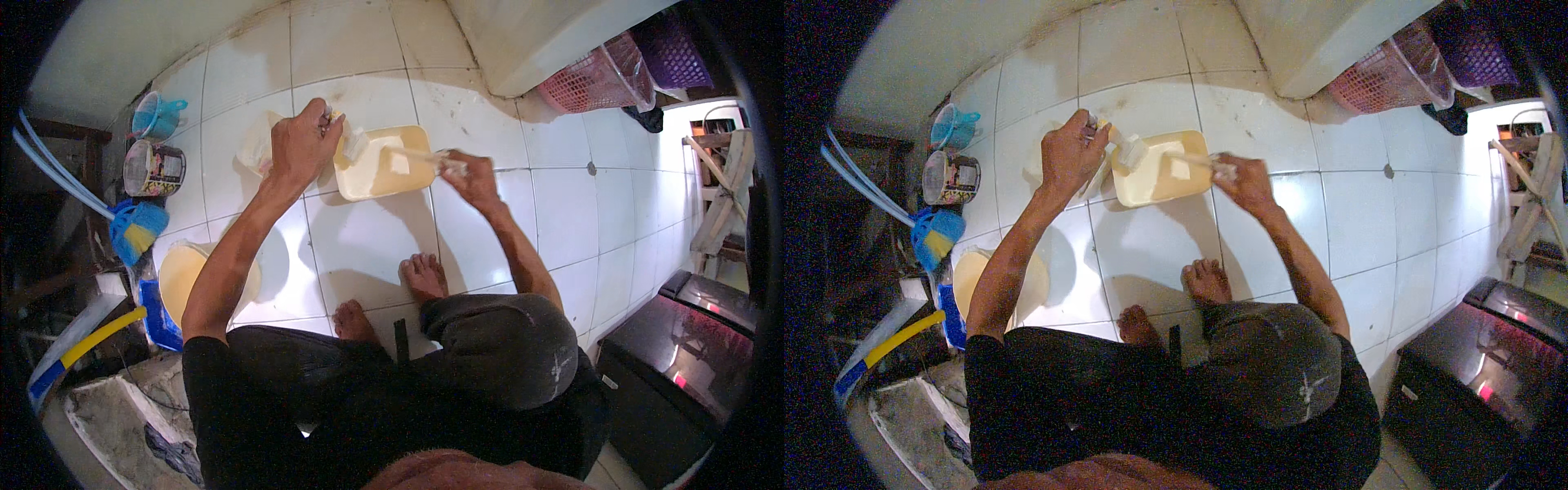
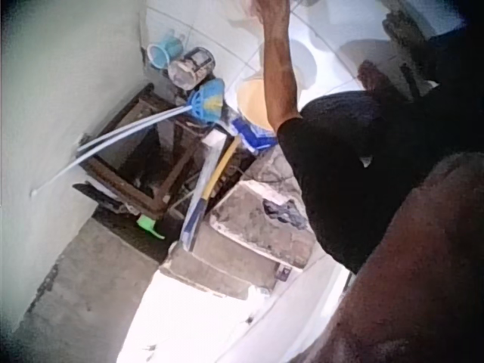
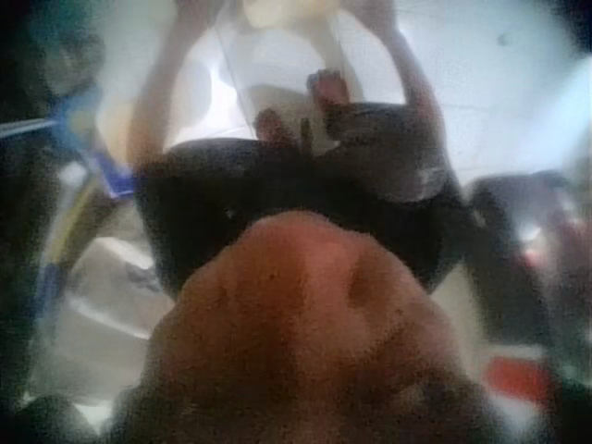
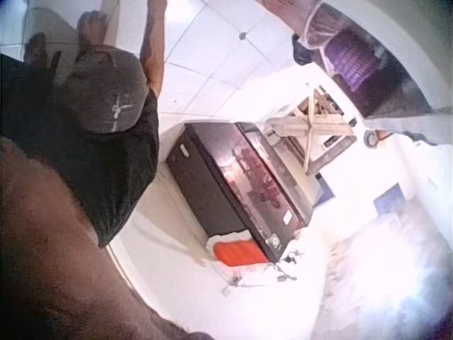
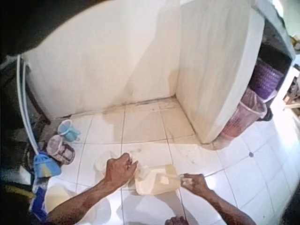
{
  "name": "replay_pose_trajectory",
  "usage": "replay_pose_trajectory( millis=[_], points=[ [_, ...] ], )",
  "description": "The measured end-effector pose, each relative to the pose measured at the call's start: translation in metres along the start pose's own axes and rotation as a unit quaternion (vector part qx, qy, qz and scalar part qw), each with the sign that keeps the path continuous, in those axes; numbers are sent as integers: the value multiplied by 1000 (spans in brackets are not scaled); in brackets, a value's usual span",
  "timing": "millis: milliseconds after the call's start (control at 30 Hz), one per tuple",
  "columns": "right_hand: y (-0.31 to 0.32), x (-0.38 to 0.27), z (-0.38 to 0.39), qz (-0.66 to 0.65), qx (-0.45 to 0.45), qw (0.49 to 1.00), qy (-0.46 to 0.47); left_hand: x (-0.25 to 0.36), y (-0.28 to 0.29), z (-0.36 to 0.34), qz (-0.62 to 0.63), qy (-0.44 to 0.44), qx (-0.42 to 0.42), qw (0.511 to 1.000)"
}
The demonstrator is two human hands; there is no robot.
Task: The person mixes white paint in a container using a brush, adds liquid from a bottle, and later washes a plastic container in a sink.
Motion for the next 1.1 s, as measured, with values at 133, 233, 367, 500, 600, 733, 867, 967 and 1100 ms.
replay_pose_trajectory(
  millis=[133,233,367,500,600,733,867,967,1100],
  points=[
    [-22,-20,7,19,-88,996,11,-6,0,5,6,10,5,1000],
    [8,-19,19,13,-126,990,-60,-8,-1,7,13,6,11,1000],
    [20,-17,10,37,-59,995,-68,-1,-1,4,4,20,-18,1000],
    [-24,-22,-9,-1,-70,997,14,-1,0,4,-29,9,-20,999],
    [-24,-28,3,29,-169,985,-7,-2,2,6,-9,-9,-1,1000],
    [16,-7,17,5,-74,997,-14,-3,1,5,-1,-3,-14,1000],
    [24,-7,-2,32,-43,998,-40,-1,2,3,-1,-13,0,1000],
    [-7,-1,-6,17,-80,997,-14,-2,-2,2,28,-22,23,999],
    [3,-27,9,37,-113,993,14,-1,2,2,16,-18,17,1000]
  ],
)
Point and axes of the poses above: each hand's wrist, its own z-axis away from the middle knuckle, its own y-axis out of the back of the hand, x = y × z, the point moved 2 cm from there along -z, towards the middle knuckle, and after that the axes turned 10 degrees about -x, right-handed, at the moved point
